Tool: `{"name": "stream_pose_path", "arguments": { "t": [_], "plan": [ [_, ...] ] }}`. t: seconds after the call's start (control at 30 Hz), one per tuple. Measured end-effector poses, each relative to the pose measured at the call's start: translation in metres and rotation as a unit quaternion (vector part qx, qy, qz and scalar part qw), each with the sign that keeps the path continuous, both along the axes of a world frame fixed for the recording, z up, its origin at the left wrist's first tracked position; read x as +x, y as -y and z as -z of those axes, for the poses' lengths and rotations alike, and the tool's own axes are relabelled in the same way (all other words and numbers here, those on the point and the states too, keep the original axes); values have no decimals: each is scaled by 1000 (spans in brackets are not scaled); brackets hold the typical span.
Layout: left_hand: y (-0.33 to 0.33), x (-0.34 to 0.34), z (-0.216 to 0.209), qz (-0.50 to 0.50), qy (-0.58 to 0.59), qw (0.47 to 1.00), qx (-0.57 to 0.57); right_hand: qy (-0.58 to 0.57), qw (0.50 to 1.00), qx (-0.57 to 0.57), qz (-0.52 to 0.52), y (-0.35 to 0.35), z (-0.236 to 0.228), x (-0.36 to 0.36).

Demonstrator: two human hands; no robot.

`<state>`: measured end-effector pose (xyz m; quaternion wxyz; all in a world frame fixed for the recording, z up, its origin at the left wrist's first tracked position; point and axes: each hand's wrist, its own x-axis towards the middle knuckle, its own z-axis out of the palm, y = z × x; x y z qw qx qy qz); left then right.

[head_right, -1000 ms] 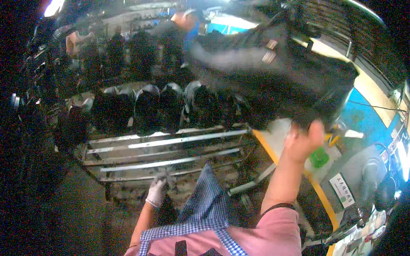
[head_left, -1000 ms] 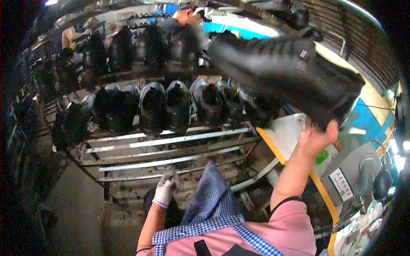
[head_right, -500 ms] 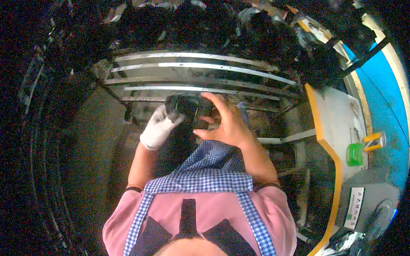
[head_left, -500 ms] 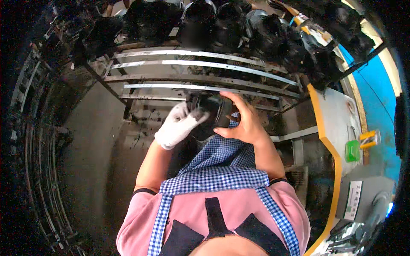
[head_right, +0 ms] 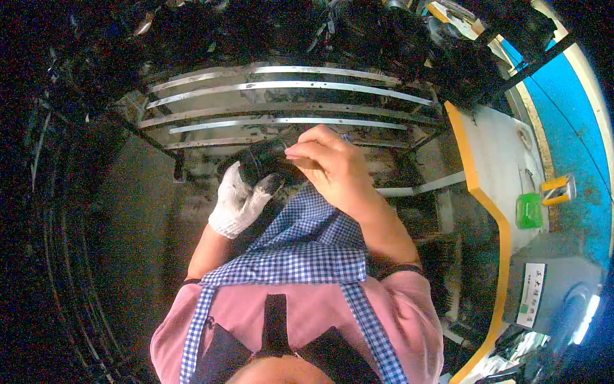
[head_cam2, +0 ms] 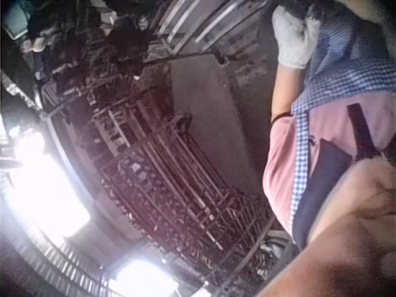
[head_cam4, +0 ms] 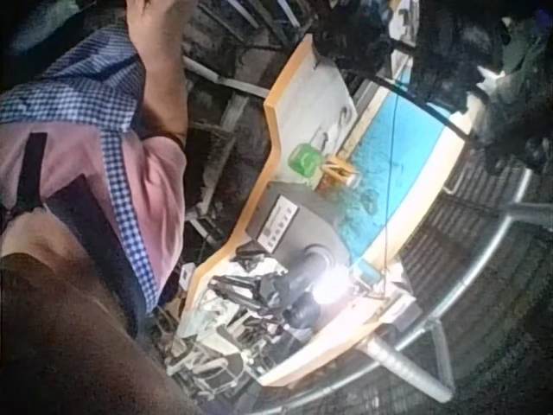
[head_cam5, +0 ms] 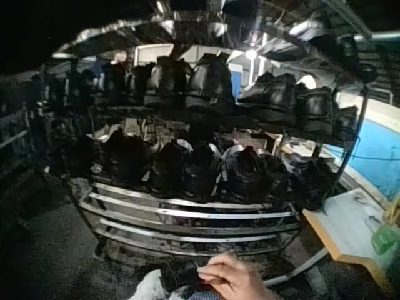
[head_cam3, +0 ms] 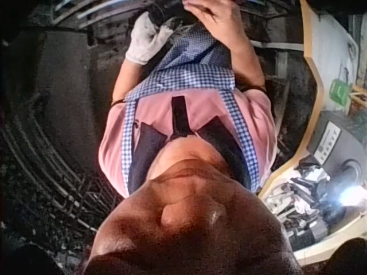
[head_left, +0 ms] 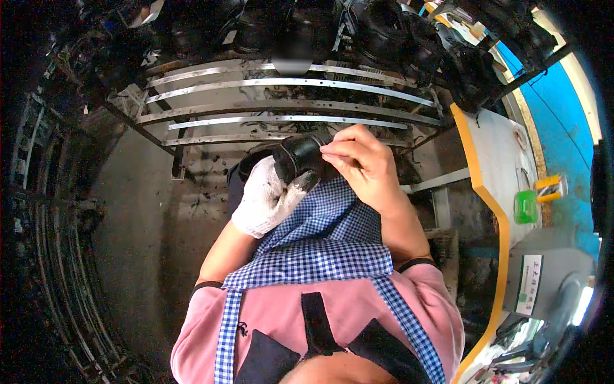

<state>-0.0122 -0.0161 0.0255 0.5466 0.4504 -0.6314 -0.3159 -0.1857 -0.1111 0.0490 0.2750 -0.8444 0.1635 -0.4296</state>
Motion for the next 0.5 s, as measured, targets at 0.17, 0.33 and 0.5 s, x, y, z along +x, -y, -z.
{"name": "stream_pose_path", "arguments": {
  "t": [0.17, 0.33, 0.5],
  "plan": [
    [1, -6, -2, 7, -46, 999, 23, 31, 998, -44, 15, 4, 7, 9],
    [2, -13, 17, -50, -200, 977, 54, 126, 963, 236, 14, 4, 33, 7],
    [6, -12, 0, 26, -406, 905, 121, 126, 974, 186, 39, -5, 37, 17]
  ]
}}
